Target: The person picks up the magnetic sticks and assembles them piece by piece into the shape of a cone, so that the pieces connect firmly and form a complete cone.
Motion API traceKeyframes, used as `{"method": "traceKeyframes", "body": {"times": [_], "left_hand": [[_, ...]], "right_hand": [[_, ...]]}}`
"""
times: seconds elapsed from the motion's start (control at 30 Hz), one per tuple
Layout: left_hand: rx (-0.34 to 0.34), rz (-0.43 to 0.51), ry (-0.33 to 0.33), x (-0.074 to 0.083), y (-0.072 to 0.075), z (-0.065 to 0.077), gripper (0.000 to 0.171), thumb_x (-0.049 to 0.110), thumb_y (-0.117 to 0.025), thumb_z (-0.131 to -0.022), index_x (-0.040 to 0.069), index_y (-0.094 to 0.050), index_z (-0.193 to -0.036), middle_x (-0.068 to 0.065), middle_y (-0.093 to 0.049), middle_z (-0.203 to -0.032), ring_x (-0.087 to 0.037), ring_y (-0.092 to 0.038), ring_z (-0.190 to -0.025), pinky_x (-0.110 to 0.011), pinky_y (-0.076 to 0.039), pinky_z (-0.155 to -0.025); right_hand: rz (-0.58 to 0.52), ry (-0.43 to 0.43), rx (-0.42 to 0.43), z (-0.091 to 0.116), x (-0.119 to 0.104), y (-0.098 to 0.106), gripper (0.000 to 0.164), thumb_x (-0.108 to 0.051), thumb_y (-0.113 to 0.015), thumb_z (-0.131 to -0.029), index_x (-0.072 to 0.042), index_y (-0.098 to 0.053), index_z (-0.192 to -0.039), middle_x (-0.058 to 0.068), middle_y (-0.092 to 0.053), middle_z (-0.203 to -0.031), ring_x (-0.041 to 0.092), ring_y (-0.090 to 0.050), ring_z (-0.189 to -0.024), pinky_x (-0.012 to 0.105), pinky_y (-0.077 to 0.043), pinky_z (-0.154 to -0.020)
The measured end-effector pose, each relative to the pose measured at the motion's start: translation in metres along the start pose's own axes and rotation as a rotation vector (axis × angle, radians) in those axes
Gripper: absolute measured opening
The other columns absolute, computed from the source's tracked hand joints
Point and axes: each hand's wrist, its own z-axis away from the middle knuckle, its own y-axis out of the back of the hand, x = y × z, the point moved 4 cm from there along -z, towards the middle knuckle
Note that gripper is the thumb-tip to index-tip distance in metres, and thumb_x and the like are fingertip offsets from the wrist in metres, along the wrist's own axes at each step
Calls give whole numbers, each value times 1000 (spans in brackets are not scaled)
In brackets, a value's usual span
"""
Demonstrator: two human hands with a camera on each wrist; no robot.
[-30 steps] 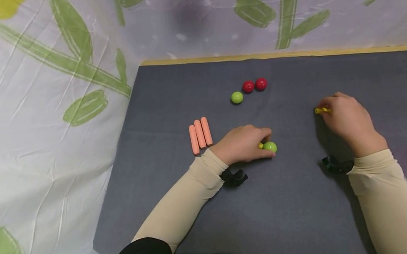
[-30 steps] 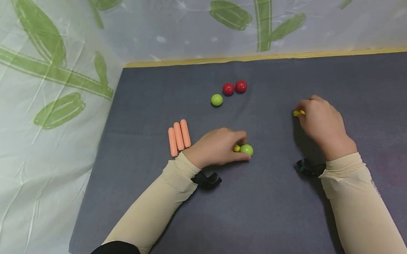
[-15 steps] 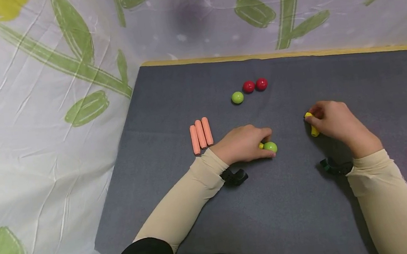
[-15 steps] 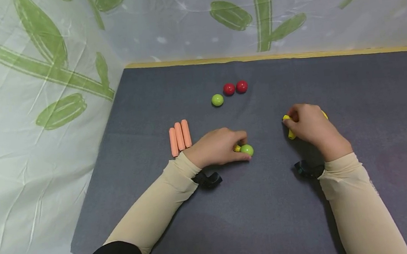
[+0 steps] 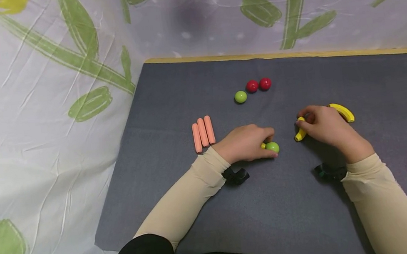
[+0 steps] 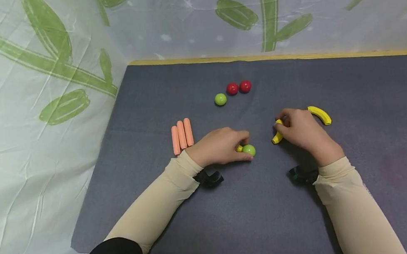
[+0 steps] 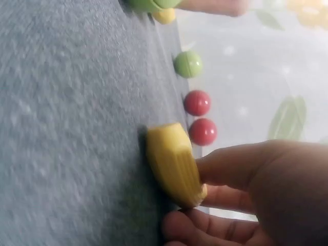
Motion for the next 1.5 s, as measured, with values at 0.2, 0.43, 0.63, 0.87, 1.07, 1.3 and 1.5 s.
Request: {"method": "traceKeyframes", "body": {"times": [0.2,0.43,0.63,0.87,1.07,1.3,1.5], "left_hand": [[0,-3,1,1,0,1,33,51,-74,-96,21,-59,-95,6,-54,-74,-7,-49,-62,-24,-35,-55],[-4,1,-2,2,1,1,33,50,-74,-97,20,-59,-94,6,-53,-73,-7,-48,-62,-24,-33,-55],[-12,5,-17,3,1,-2,32,50,-74,-97,20,-61,-98,5,-54,-75,-8,-50,-63,-23,-34,-55],[-11,-17,3,0,1,-2,33,51,-74,-97,21,-60,-98,5,-56,-76,-9,-51,-64,-24,-34,-56],[-23,-4,1,0,0,0,32,49,-73,-98,20,-60,-98,5,-55,-75,-9,-51,-63,-24,-34,-56],[-52,-24,27,3,2,3,31,47,-73,-99,19,-60,-101,4,-54,-74,-10,-52,-62,-24,-35,-55],[-48,-76,45,6,4,4,30,46,-73,-98,19,-61,-102,4,-55,-74,-10,-53,-63,-24,-37,-55]], "right_hand": [[-32,34,-4,0,-12,-8,30,-23,-68,-102,3,-70,-116,12,-70,-84,19,-55,-65,34,-43,-60],[-46,61,-2,-1,-25,-18,26,-21,-69,-101,2,-70,-114,11,-70,-84,18,-55,-63,32,-44,-58],[-53,75,-14,0,-31,-21,24,-20,-68,-101,1,-71,-112,11,-69,-84,17,-55,-62,33,-44,-58],[-75,83,-10,-2,-32,-24,25,-21,-68,-101,1,-71,-112,10,-71,-85,16,-56,-61,31,-45,-58],[-78,68,-11,0,-32,-25,21,-18,-69,-100,1,-71,-108,10,-71,-82,17,-57,-61,31,-45,-58],[-84,49,-26,1,-32,-27,23,-20,-69,-101,1,-70,-110,9,-70,-81,18,-56,-61,32,-45,-58],[-77,45,-28,1,-31,-29,22,-21,-69,-101,-1,-70,-109,8,-69,-79,19,-56,-60,34,-46,-58]]}}
